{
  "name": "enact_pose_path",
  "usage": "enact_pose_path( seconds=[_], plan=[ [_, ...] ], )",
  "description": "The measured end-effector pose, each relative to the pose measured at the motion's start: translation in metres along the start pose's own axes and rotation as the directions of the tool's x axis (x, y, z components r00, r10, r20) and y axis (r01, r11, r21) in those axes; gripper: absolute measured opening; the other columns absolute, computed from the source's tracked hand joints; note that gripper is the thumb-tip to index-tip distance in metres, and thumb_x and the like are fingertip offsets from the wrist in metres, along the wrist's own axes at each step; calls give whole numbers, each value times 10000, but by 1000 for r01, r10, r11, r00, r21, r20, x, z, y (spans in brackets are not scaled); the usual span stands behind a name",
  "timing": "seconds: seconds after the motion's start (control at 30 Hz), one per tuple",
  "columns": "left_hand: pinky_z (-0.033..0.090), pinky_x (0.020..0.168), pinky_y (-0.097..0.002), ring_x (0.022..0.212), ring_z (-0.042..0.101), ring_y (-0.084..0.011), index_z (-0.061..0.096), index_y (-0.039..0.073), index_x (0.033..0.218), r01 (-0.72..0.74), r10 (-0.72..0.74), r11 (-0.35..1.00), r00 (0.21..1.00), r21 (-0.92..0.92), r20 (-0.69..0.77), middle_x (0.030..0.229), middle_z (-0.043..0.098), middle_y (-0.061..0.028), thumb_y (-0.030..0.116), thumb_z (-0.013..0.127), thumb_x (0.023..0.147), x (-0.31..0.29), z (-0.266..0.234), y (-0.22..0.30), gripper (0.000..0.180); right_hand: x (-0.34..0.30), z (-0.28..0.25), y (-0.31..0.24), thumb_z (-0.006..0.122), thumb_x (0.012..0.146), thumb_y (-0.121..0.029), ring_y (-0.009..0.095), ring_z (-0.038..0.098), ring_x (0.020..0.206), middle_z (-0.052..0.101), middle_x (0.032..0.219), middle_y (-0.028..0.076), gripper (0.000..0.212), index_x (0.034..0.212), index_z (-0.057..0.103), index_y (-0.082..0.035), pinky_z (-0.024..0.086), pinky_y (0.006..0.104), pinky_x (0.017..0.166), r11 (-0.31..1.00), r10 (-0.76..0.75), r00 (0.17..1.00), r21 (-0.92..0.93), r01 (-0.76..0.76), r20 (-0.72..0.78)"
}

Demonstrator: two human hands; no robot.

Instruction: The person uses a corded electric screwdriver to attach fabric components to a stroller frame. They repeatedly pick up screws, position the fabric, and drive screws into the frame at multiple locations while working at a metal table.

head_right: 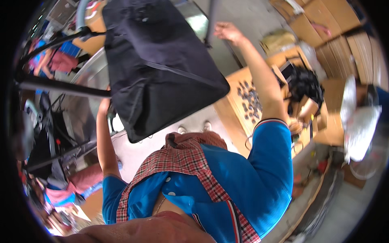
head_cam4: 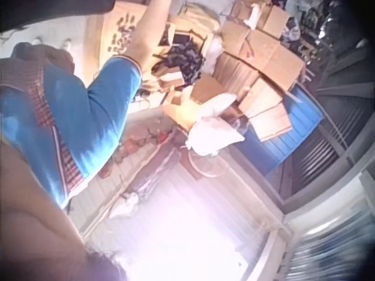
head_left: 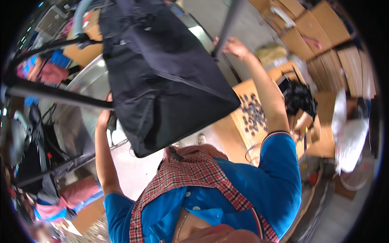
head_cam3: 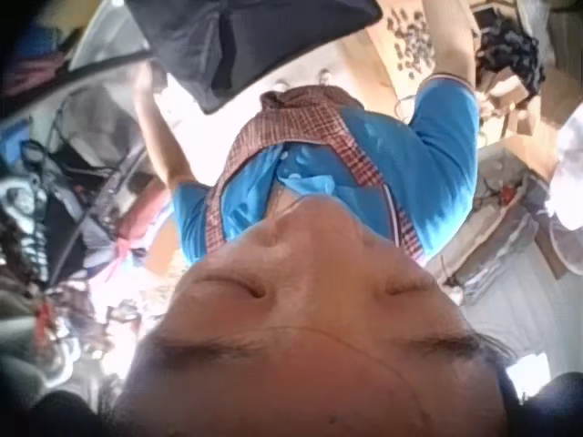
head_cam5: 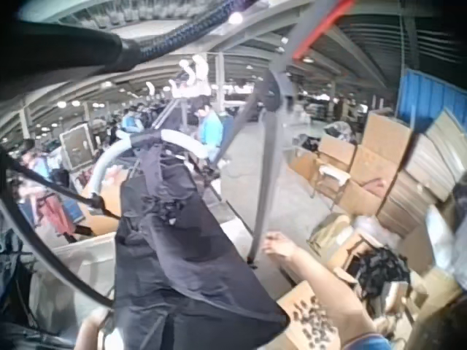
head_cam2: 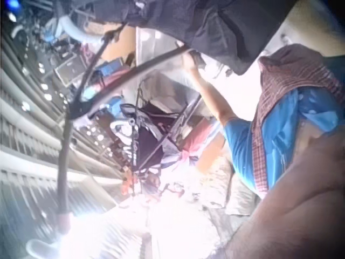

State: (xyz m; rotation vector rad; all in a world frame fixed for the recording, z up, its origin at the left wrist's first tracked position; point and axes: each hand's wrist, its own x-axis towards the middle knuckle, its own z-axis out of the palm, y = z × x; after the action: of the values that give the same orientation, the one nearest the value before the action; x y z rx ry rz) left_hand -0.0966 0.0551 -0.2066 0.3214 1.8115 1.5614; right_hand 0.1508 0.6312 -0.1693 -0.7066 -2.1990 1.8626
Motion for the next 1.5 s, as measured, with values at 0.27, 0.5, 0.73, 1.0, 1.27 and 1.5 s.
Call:
enact_pose_path(
  seconds=[0.27, 0.5, 0.73, 1.0, 1.27, 1.5],
  plan=[
    [418, 976, -353, 1124, 558, -236, 508, 24, 1348, 410, -430, 799, 901, -439, 58, 1280, 592, -85, 399, 676, 909, -152, 24, -153, 601, -205, -77, 108, 706, 867, -180, 274, 696, 904, 717, 999, 133, 196, 1041, 714, -91, 559, 387, 815, 663, 19, 985, -735, -142, -173],
    [526, 644, -352, 782, 635, -222, 581, 42, 1174, 579, -540, 710, 813, -401, 218, 1051, 648, -86, 400, 675, 906, -153, 99, -159, 458, -205, -72, 181, 602, 808, -14, 390, 669, 797, 666, 854, 197, 162, 938, 684, -64, 547, 444, 719, 550, -272, 935, -834, -42, -227],
    [555, 544, -347, 650, 648, -219, 616, 46, 1084, 438, -477, 814, 879, -381, -8, 921, 659, -96, 396, 713, 870, -178, 96, -146, 421, -195, -85, 175, 630, 880, -58, 303, 651, 777, 645, 812, 159, 40, 893, 630, -20, 524, 387, 680, 614, -430, 887, -775, 152, -167],
    [436, 393, -238, 525, 555, -160, 68, 138, 1579, -352, 438, 638, 897, -685, -53, 910, 533, -155, 197, 816, 746, -246, 102, 28, 1121, -180, 52, -116, 517, 1033, -100, 80, 588, 705, 621, 800, 15, 91, 990, 557, -30, 503, 235, 654, 767, -638, 769, -57, 639, 45],
    [506, 731, -263, 825, 595, -121, 60, 123, 1606, -336, 437, 897, 779, -289, 450, 1052, 624, -80, 68, 882, 645, -219, 112, 103, 1265, -145, 215, -215, 505, 1053, -216, 84, 584, 690, 621, 788, 35, 199, 985, 529, -30, 491, 238, 647, 796, -568, 608, 181, 578, 556],
    [478, 797, -286, 865, 559, -132, 76, 120, 1606, -281, 384, 923, 717, -263, 581, 1016, 586, -48, 104, 882, 678, -192, 55, 113, 1230, -143, 264, -223, 500, 1055, -203, 79, 576, 681, 623, 784, 36, 182, 996, 528, -33, 477, 231, 635, 842, -523, 675, 188, 507, 521]
  ],
)
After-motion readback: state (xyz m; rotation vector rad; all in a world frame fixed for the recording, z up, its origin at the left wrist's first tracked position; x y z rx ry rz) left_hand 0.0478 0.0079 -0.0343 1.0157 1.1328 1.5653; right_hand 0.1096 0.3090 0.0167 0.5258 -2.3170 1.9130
